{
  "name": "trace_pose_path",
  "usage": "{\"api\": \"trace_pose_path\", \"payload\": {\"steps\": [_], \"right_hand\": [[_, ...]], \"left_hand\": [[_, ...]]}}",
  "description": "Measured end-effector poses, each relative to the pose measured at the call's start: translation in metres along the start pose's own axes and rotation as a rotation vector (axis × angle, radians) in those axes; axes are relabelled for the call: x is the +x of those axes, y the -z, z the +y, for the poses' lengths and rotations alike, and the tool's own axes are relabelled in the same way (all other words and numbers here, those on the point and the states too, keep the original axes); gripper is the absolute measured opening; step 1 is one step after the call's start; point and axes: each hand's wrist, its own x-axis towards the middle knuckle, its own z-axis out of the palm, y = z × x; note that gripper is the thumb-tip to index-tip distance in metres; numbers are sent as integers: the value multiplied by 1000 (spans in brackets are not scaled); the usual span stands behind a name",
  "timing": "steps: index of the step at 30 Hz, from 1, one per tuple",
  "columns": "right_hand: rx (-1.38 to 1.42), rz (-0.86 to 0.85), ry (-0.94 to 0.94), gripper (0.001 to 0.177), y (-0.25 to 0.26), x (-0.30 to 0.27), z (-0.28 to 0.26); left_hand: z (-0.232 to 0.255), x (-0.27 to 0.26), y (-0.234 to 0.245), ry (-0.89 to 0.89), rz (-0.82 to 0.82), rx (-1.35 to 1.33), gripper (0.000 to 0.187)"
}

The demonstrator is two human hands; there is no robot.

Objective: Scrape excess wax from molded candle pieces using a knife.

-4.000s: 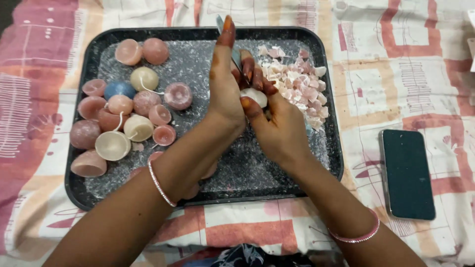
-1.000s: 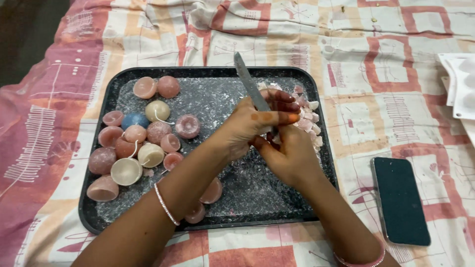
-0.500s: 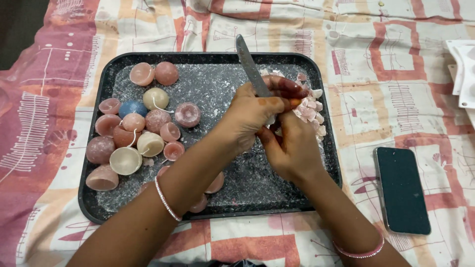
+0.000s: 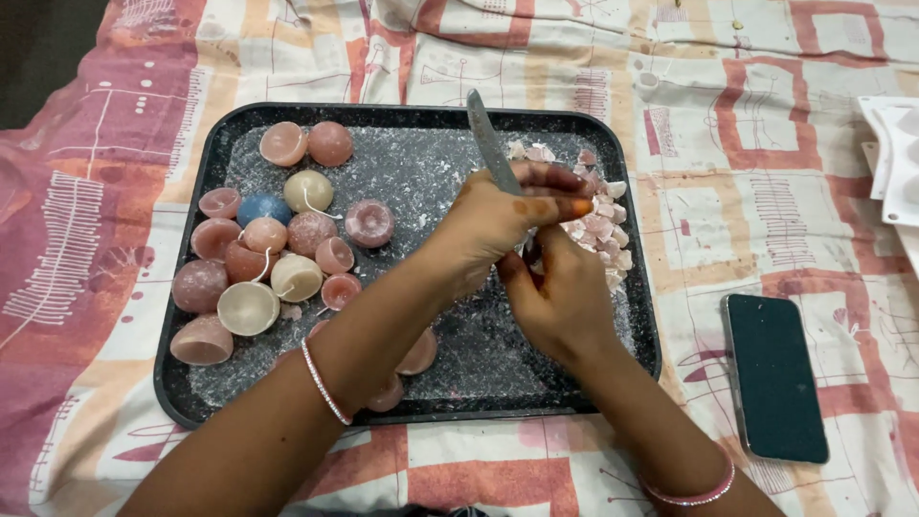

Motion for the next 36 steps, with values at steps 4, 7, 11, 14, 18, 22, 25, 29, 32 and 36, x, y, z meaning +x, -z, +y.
{"api": "trace_pose_path", "payload": {"steps": [4, 7, 11, 14, 18, 22, 25, 29, 32, 36], "right_hand": [[-2, -41, 34, 25, 7, -1, 12], [-81, -43, 87, 20, 4, -4, 19], [-56, -107, 25, 22, 6, 2, 13], [-105, -96, 89, 25, 9, 1, 15], [-94, -50, 156, 26, 9, -1, 10], [-129, -6, 142, 27, 7, -4, 4], [-74, 62, 162, 28, 3, -4, 3], [-22, 19, 21, 25, 1, -8, 6], [173, -35, -59, 25, -1, -1, 13], [458, -108, -39, 33, -9, 0, 34]], "left_hand": [[7, -9, -8, 98, -81, 156, 28], [-11, -5, -2, 102, -122, 107, 27], [-22, 4, 2, 64, -80, 2, 26], [-23, 7, 3, 5, -72, 4, 27], [-27, 3, 8, -164, -151, -22, 28], [-29, 9, 11, -187, -173, -70, 31], [-31, 15, 19, -210, -237, -94, 34], [-44, 17, 23, -272, -259, -181, 43], [-36, 12, 18, -322, -224, -163, 53], [-52, 23, 25, -166, -100, -152, 64]]}}
